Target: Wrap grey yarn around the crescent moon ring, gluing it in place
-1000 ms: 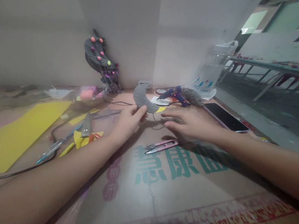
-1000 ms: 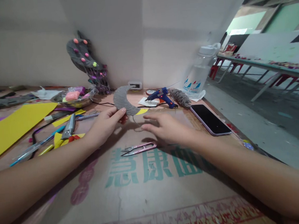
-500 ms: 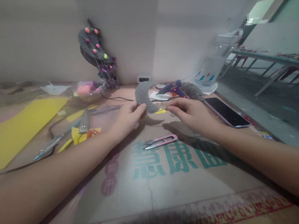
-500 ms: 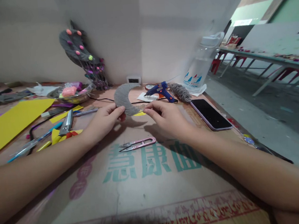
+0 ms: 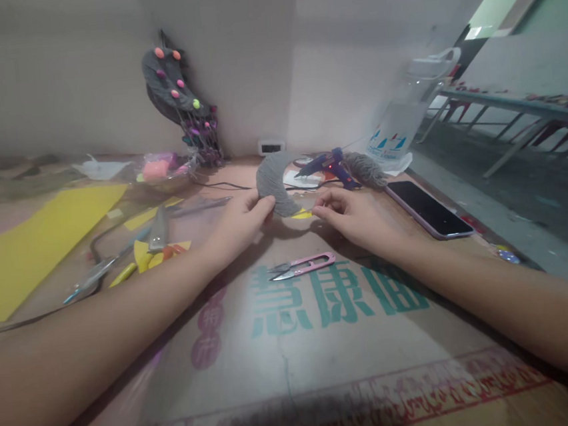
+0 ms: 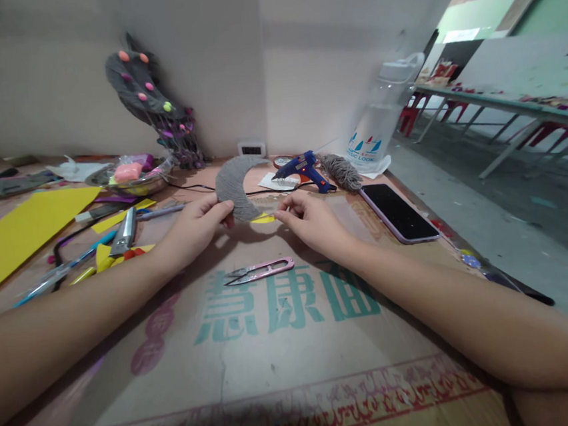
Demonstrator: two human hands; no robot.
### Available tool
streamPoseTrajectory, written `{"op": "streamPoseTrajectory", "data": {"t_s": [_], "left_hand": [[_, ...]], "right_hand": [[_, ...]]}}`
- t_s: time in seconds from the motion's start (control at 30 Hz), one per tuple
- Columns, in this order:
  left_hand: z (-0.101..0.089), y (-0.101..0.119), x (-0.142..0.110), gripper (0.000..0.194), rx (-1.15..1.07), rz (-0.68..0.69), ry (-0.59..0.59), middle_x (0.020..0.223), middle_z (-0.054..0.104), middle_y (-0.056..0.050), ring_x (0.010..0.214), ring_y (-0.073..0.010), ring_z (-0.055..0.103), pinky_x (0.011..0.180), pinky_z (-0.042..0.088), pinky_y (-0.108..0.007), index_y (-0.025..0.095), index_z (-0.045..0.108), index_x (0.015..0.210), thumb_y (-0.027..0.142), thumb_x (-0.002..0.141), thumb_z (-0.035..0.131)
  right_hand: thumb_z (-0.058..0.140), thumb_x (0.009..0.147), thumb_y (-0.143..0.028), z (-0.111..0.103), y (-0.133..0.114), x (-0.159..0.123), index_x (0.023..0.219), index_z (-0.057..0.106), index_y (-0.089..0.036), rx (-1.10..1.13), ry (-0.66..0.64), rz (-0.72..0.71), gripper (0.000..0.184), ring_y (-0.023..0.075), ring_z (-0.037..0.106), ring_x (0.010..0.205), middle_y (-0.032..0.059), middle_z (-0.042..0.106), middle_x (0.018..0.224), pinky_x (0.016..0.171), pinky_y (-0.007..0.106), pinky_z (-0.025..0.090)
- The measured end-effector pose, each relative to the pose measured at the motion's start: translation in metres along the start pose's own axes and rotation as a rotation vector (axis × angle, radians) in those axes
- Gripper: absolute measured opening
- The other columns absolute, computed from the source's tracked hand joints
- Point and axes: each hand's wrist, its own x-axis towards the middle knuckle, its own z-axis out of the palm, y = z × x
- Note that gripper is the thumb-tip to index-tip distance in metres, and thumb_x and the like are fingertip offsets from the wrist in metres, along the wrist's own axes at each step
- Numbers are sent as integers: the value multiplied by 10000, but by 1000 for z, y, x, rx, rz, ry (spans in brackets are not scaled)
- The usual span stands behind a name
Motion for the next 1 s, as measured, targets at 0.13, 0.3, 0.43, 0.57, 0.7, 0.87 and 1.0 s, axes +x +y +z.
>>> {"op": "streamPoseTrajectory", "data": {"t_s": [0.13,0.3,0.43,0.57,0.7,0.87,1.0], "left_hand": [[0,0,1,257,-1,5,-22,627,523,10,627,-154,483,619,377,-276,206,511,614,290,857,507],[0,-2,1,256,3,21,-56,629,511,15,622,-149,473,613,371,-271,205,509,626,307,861,501],[1,-1,0,220,-19,25,-73,643,510,17,631,-148,471,605,366,-265,205,515,650,294,850,500],[2,0,0,219,-25,13,-82,640,521,13,629,-152,475,603,367,-271,205,522,648,302,843,503],[2,2,-1,248,-12,-25,-88,611,535,7,604,-155,478,591,369,-276,206,525,617,312,842,517],[2,6,-4,273,-38,-68,-94,561,509,15,541,-143,451,540,364,-268,210,518,584,304,839,532],[2,8,-5,298,-67,-147,-131,531,483,23,466,-127,422,487,341,-270,209,513,588,336,857,531]], "right_hand": [[610,861,-336,0,-1,-1,768,609,-199,-20,3,0,165,150,545,661,7,640,753,625,276,408],[605,862,-333,0,-3,-3,773,596,-199,-11,-3,1,162,146,540,653,1,632,759,631,276,402],[604,868,-323,0,-1,-2,796,615,-196,-41,0,3,146,147,534,641,4,643,756,630,279,404],[605,871,-323,0,0,-1,822,629,-197,-49,19,-21,137,164,571,682,17,663,783,649,288,429],[598,877,-312,0,-1,-3,851,641,-201,-58,25,-30,122,170,586,695,19,681,798,655,291,439],[597,883,-310,0,-1,-3,866,655,-199,-87,39,-24,126,168,583,686,15,671,773,657,292,436],[595,881,-299,-1,0,-3,863,656,-193,-76,43,-30,124,178,603,748,34,690,845,691,295,445]]}}
